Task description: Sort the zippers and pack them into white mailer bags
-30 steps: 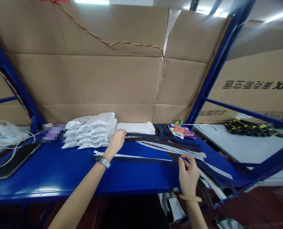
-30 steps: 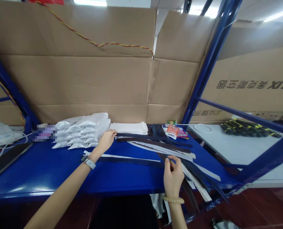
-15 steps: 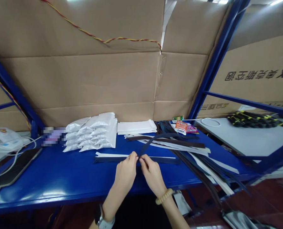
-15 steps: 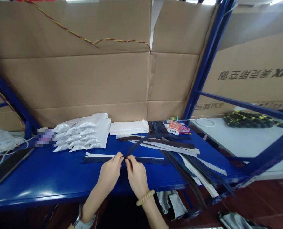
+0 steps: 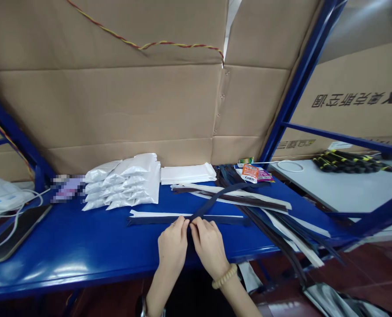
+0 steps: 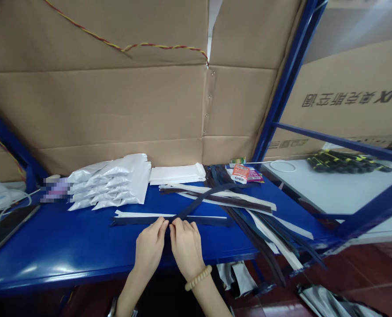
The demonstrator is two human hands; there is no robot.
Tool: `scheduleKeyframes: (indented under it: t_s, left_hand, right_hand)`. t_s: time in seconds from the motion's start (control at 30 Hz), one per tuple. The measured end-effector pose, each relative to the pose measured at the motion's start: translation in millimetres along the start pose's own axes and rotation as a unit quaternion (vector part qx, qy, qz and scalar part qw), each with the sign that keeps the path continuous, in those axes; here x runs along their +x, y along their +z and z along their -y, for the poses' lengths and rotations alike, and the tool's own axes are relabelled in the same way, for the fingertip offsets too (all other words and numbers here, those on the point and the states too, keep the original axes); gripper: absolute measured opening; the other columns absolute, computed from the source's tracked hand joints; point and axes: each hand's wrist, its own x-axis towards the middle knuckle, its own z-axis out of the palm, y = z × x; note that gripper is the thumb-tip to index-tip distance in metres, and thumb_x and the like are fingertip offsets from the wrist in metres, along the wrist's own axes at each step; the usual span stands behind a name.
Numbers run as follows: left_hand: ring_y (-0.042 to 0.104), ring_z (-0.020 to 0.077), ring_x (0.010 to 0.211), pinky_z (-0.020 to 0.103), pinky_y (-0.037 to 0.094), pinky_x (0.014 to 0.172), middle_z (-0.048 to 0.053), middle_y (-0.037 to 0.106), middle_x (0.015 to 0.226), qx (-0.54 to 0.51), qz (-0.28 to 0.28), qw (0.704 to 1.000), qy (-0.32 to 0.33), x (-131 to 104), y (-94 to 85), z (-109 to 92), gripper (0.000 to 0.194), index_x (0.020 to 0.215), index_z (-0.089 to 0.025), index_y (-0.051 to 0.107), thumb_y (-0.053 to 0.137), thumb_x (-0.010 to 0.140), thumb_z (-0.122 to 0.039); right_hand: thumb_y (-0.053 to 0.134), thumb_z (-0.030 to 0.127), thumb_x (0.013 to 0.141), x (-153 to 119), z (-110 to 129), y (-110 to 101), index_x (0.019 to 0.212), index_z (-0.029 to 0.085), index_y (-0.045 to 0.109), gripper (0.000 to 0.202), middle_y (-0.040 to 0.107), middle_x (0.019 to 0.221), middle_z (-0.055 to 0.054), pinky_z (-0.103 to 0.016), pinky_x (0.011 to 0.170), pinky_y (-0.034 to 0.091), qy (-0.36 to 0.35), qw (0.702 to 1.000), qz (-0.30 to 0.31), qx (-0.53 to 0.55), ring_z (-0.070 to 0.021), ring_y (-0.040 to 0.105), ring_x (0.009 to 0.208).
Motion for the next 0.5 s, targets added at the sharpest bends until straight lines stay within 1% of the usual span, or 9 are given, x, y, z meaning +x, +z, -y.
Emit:
scheduleKeyframes:
  t_s: [0.07, 0.13, 0.23, 0.33, 0.43, 0.5]
  left_hand:
    - [0.062, 0.0160, 0.070, 0.023, 0.033, 0.056, 0.003, 0.067, 0.076, -0.021, -0.002, 1.000, -0.001, 0.5, -2.3, 4.3, 0.035, 0.092, -0.024, 0.061, 0.028, 0.095, -0.037]
    - [0.062, 0.0158, 0.069, 0.023, 0.033, 0.057, 0.003, 0.067, 0.076, -0.032, -0.010, 0.999, -0.011, 1.3, -5.7, 11.3, 0.036, 0.093, -0.024, 0.062, 0.029, 0.094, -0.038]
    - [0.061, 0.0170, 0.072, 0.023, 0.034, 0.060, 0.005, 0.067, 0.079, -0.028, -0.038, 0.997, -0.057, 4.0, -15.2, 30.2, 0.037, 0.099, -0.024, 0.062, 0.029, 0.094, -0.041]
    - [0.059, 0.0163, 0.069, 0.023, 0.033, 0.060, 0.003, 0.066, 0.077, -0.012, -0.054, 0.993, -0.106, 8.4, -31.7, 63.0, 0.037, 0.095, -0.024, 0.060, 0.029, 0.093, -0.044]
    - [0.051, 0.0138, 0.057, 0.022, 0.029, 0.055, 0.000, 0.058, 0.064, 0.025, -0.084, 0.983, -0.160, 12.1, -53.3, 107.6, 0.041, 0.081, -0.023, 0.056, 0.027, 0.092, -0.049]
    - [0.047, 0.0131, 0.053, 0.022, 0.027, 0.053, -0.001, 0.054, 0.058, 0.044, -0.125, 0.969, -0.211, 13.5, -67.3, 138.0, 0.042, 0.072, -0.022, 0.051, 0.028, 0.090, -0.052]
  right_hand:
    - [0.034, 0.019, 0.093, 0.5, 0.9, -0.3, 0.078, 0.019, 0.051, 0.023, 0.059, 0.071, -0.003, -0.031, 0.072, 0.031, -0.022, 0.999, -0.018, -0.033, -0.0183, 0.054, 0.071]
    - [0.034, 0.018, 0.093, 2.0, -1.1, -2.0, 0.077, 0.019, 0.051, 0.023, 0.059, 0.072, -0.004, -0.032, 0.074, 0.030, -0.028, 0.998, -0.031, -0.055, -0.0187, 0.053, 0.074]
    - [0.035, 0.020, 0.093, 6.0, -15.8, -8.7, 0.077, 0.018, 0.052, 0.024, 0.059, 0.071, -0.004, -0.033, 0.075, 0.029, -0.013, 0.994, -0.055, -0.089, -0.0189, 0.053, 0.073]
    - [0.037, 0.024, 0.093, 9.0, -48.7, -20.8, 0.077, 0.018, 0.053, 0.023, 0.058, 0.069, -0.004, -0.034, 0.075, 0.029, 0.009, 0.987, -0.089, -0.135, -0.0195, 0.052, 0.071]
    - [0.038, 0.029, 0.091, 8.1, -93.0, -36.5, 0.077, 0.018, 0.054, 0.024, 0.058, 0.068, -0.006, -0.034, 0.073, 0.029, 0.042, 0.972, -0.137, -0.186, -0.0206, 0.052, 0.069]
    - [0.039, 0.030, 0.090, 5.9, -119.7, -46.2, 0.077, 0.017, 0.054, 0.024, 0.058, 0.066, -0.006, -0.034, 0.071, 0.029, 0.080, 0.955, -0.179, -0.222, -0.0210, 0.051, 0.067]
